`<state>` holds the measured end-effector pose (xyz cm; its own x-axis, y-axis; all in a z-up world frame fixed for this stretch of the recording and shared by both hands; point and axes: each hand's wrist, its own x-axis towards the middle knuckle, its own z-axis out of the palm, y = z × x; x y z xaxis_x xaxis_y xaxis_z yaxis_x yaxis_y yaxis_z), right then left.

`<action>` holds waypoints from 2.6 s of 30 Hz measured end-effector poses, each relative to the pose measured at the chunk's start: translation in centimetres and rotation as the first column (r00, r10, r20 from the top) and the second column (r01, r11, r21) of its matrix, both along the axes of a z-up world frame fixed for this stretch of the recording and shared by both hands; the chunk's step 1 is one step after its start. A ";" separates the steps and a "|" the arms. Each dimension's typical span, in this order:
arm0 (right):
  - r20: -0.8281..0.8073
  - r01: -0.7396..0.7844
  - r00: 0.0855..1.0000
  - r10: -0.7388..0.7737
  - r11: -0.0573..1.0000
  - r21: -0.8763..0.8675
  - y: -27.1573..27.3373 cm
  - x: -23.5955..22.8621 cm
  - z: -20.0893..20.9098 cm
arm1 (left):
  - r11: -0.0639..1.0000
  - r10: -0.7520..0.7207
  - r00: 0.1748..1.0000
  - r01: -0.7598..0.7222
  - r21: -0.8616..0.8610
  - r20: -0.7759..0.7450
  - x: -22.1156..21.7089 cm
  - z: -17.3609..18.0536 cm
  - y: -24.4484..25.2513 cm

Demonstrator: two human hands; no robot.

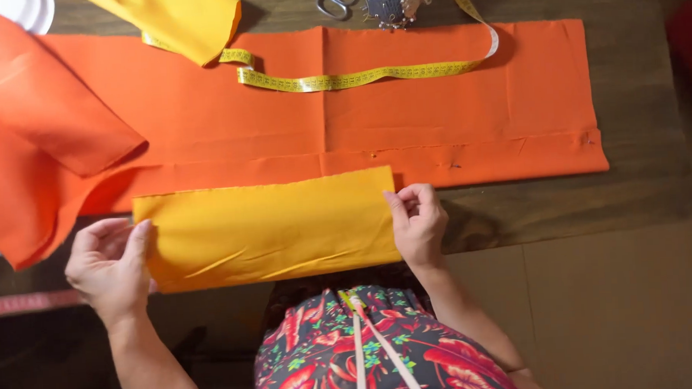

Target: The person folds a yellow fabric piece and places it on top of a larger orange fabric sheet. They then use a measuring tape to measure the orange fabric before using scissors to cut a long strip from it.

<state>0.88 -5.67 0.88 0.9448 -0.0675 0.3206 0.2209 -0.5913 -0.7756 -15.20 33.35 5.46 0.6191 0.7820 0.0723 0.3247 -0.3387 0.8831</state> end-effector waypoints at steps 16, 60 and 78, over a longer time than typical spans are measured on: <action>0.025 0.015 1.000 -0.011 0.982 -0.186 2.3 0.0 0.8 | 0.970 -0.187 0.981 0.192 0.152 -0.050 2.1 -3.3 2.8; -0.079 -0.199 0.980 0.183 0.889 -0.411 0.8 1.3 2.6 | 0.686 -0.056 0.960 0.237 0.688 -0.274 3.5 -3.2 -6.3; 0.257 -0.278 0.748 0.612 0.641 -0.716 3.5 36.1 5.2 | 0.686 -0.062 0.954 0.255 0.681 -0.294 3.4 -3.2 -6.3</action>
